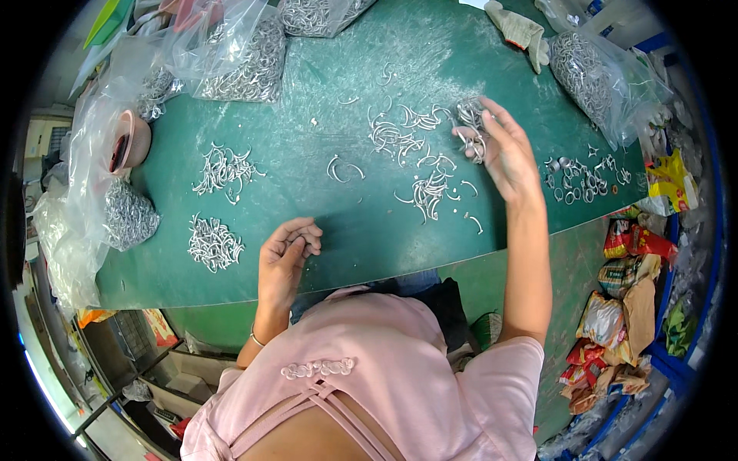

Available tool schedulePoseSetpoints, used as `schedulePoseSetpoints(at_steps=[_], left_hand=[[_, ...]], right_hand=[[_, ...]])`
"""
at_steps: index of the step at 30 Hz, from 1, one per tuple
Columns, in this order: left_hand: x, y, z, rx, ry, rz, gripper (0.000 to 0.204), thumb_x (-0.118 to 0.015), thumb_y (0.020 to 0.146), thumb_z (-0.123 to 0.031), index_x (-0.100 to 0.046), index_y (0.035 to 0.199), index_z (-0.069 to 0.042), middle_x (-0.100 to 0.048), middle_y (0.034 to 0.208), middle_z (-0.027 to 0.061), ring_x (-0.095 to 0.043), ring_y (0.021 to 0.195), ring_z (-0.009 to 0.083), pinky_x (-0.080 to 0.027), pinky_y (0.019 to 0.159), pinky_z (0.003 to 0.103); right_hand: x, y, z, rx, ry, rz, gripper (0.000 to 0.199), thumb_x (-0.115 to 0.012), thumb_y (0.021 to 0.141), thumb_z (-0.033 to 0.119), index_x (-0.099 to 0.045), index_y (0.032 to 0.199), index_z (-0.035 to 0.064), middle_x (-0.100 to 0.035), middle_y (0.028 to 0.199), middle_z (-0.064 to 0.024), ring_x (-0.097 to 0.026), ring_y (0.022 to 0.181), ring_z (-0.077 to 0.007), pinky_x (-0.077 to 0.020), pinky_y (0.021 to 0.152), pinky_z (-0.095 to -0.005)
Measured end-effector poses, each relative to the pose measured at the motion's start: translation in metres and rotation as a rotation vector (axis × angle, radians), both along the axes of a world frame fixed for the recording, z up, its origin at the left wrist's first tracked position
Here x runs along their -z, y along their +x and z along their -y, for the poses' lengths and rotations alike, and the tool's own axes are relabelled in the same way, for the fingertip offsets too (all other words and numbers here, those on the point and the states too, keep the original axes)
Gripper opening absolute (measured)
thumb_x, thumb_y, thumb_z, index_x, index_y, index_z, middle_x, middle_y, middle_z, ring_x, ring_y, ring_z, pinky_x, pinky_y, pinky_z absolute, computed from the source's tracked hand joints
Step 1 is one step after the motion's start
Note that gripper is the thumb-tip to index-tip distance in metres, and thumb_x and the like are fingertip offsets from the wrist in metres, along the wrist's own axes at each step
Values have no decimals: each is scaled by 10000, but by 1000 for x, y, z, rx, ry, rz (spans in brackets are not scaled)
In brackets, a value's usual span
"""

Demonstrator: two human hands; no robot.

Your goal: The person sorts small silver metal hooks on a green table, picking them up and placing them into piles. The person also gathers the sorted hooks and places them into a clear plastic bag.

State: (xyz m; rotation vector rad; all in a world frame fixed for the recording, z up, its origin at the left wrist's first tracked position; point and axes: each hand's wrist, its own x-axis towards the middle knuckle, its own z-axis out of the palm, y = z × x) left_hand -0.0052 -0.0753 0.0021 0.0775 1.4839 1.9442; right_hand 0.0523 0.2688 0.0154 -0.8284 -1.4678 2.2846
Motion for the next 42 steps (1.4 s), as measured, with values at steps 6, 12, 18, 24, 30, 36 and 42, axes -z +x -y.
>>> schedulePoseSetpoints(at_steps=[6, 12, 18, 24, 30, 36, 42], left_hand=[[0, 0, -5, 7, 11, 29, 289, -403, 904, 64, -543, 1157, 62, -609, 1039, 125, -574, 859, 155, -469, 778, 278], [-1, 0, -12, 13, 99, 146, 280, -417, 916, 21, -530, 1170, 62, -606, 1035, 126, -573, 858, 160, -473, 801, 283], [4, -3, -16, 135, 283, 372, 366, -462, 923, -34, -447, 1270, 83, -534, 1233, 213, -540, 1111, 257, -438, 949, 349], [-2, -1, -40, 268, 436, 676, 505, -484, 937, -122, -325, 1359, 105, -316, 1434, 281, -359, 1332, 343, -374, 1047, 391], [2, 3, -70, 201, 433, 853, 468, -451, 966, -151, -341, 1338, 113, -415, 1360, 257, -488, 1206, 297, -431, 991, 356], [50, 3, -65, 412, 1002, 1032, 411, -452, 954, -52, -360, 1332, 81, -552, 1206, 217, -627, 944, 196, -542, 785, 265], [5, 1, -71, 174, 434, 886, 429, -450, 954, -61, -346, 1348, 72, -518, 1256, 215, -632, 938, 208, -545, 789, 277]], right_hand=[[-15, 17, -14, -27, 395, 44, 346, -541, 907, 45, -516, 1240, -46, -621, 1167, -129, -599, 997, -144, -451, 790, -244], [-14, 28, -3, -71, 1010, 253, 172, -579, 840, 3, -645, 998, -12, -671, 1043, -103, -613, 938, -201, -447, 872, -312], [5, 20, 39, -228, 1575, 354, 155, -675, 750, 54, -595, 881, 37, -555, 926, -107, -503, 924, -302, -399, 807, -388], [6, 20, 42, -265, 1441, 337, 131, -652, 772, 33, -563, 866, 17, -539, 915, -121, -503, 916, -301, -401, 820, -392], [-16, 23, 84, -567, 875, -51, 151, -658, 780, 30, -570, 900, 8, -575, 923, -108, -528, 865, -294, -428, 808, -371], [19, -1, 53, -256, 1447, 334, 139, -690, 760, 67, -586, 839, 20, -565, 952, -119, -516, 923, -320, -407, 834, -399], [1, 16, 51, -192, 1075, 170, 123, -689, 768, 54, -582, 808, 9, -568, 911, -102, -530, 844, -241, -427, 755, -331]])
